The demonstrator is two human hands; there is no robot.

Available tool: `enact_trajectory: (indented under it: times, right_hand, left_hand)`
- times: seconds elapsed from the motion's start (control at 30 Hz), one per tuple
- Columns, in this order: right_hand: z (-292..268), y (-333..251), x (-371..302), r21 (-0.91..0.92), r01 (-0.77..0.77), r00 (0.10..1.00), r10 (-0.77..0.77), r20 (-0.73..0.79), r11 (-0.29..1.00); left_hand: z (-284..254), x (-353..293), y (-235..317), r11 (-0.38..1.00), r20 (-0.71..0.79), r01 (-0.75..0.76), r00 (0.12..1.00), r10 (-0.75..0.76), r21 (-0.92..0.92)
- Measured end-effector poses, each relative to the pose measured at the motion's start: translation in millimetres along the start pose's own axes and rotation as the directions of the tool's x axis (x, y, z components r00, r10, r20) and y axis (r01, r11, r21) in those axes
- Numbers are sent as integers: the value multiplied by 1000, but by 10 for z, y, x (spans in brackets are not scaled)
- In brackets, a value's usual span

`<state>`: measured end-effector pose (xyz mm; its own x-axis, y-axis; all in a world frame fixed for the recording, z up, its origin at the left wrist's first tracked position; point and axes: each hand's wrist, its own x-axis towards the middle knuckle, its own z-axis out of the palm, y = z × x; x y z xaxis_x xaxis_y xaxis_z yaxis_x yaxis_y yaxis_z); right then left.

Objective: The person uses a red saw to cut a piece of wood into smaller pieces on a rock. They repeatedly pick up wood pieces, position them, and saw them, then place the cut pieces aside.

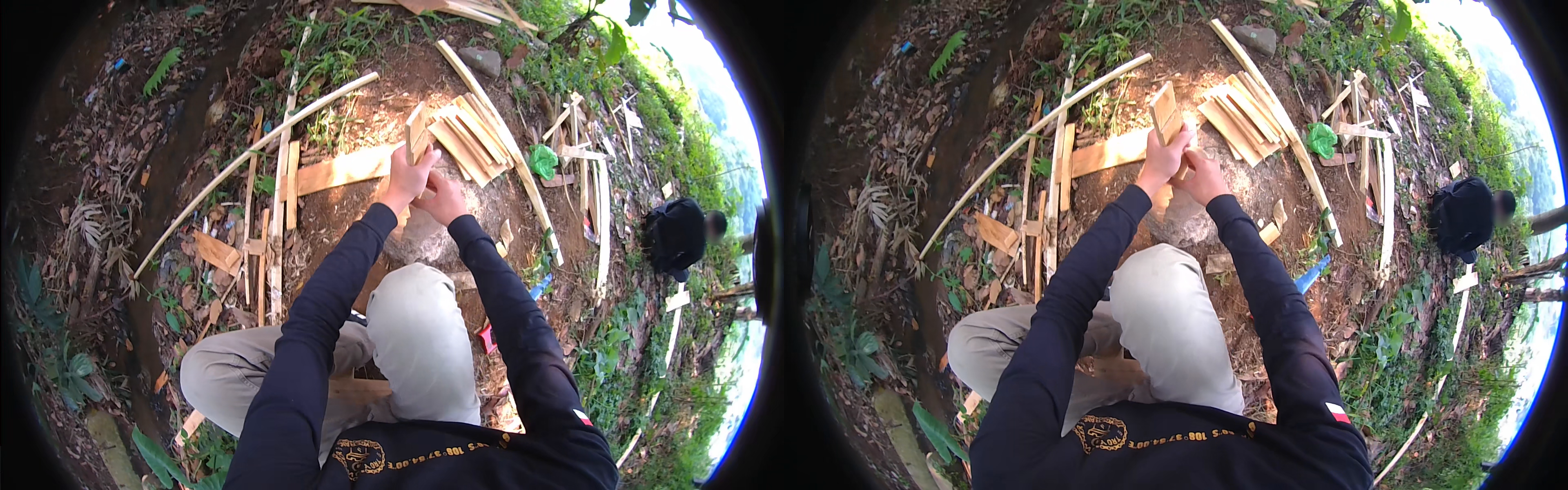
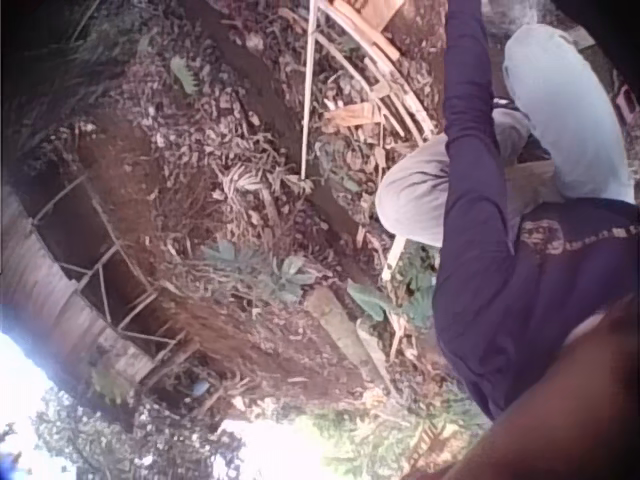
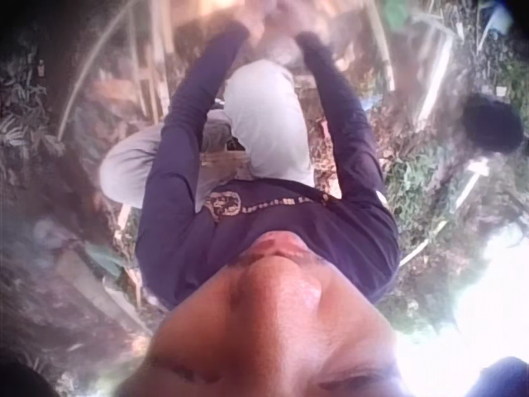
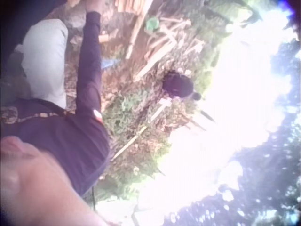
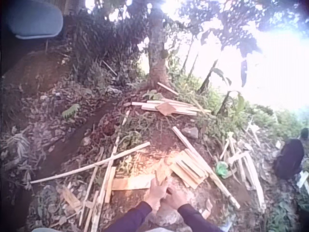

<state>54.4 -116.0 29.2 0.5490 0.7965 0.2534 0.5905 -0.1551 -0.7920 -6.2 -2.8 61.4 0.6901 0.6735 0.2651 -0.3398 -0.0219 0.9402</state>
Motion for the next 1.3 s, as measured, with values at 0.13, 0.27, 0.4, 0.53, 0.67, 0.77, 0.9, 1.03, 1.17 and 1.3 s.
enact_trajectory:
  times: [0.13,0.27,0.4,0.53,0.67,0.77,0.9,1.03,1.17,1.3]
  right_hand:
    - [-298,-471,-98,-151,109,994,-111,-7,983]
    - [-667,-785,-230,686,-70,967,-119,225,725]
    - [-802,-1172,-282,793,-199,907,-197,371,577]
    - [-786,-1265,-388,829,-250,901,-193,388,501]
    - [-705,-1256,-502,890,-233,934,-166,318,393]
    - [-685,-1224,-533,926,-232,941,-171,291,298]
    - [-606,-1211,-577,918,-248,942,-144,303,309]
    - [-564,-1159,-582,907,-247,934,-163,316,341]
    - [-544,-1167,-605,905,-251,939,-141,314,342]
    - [-405,-1123,-623,929,-174,978,-53,201,326]
  left_hand:
    - [8,82,711,951,258,226,951,-169,-211]
    - [25,189,1366,748,529,486,821,-213,-452]
    - [55,196,1613,721,630,532,758,-170,-445]
    - [20,159,1586,702,680,552,721,-130,-450]
    - [95,73,1625,747,594,519,776,-209,-415]
    - [156,14,1635,781,480,438,853,-205,-445]
    - [189,-45,1641,860,289,338,928,-237,-381]
    - [220,-72,1639,915,232,313,938,-257,-256]
    - [213,-90,1657,904,241,323,935,-259,-280]
    - [231,-102,1583,954,28,269,963,-268,-133]
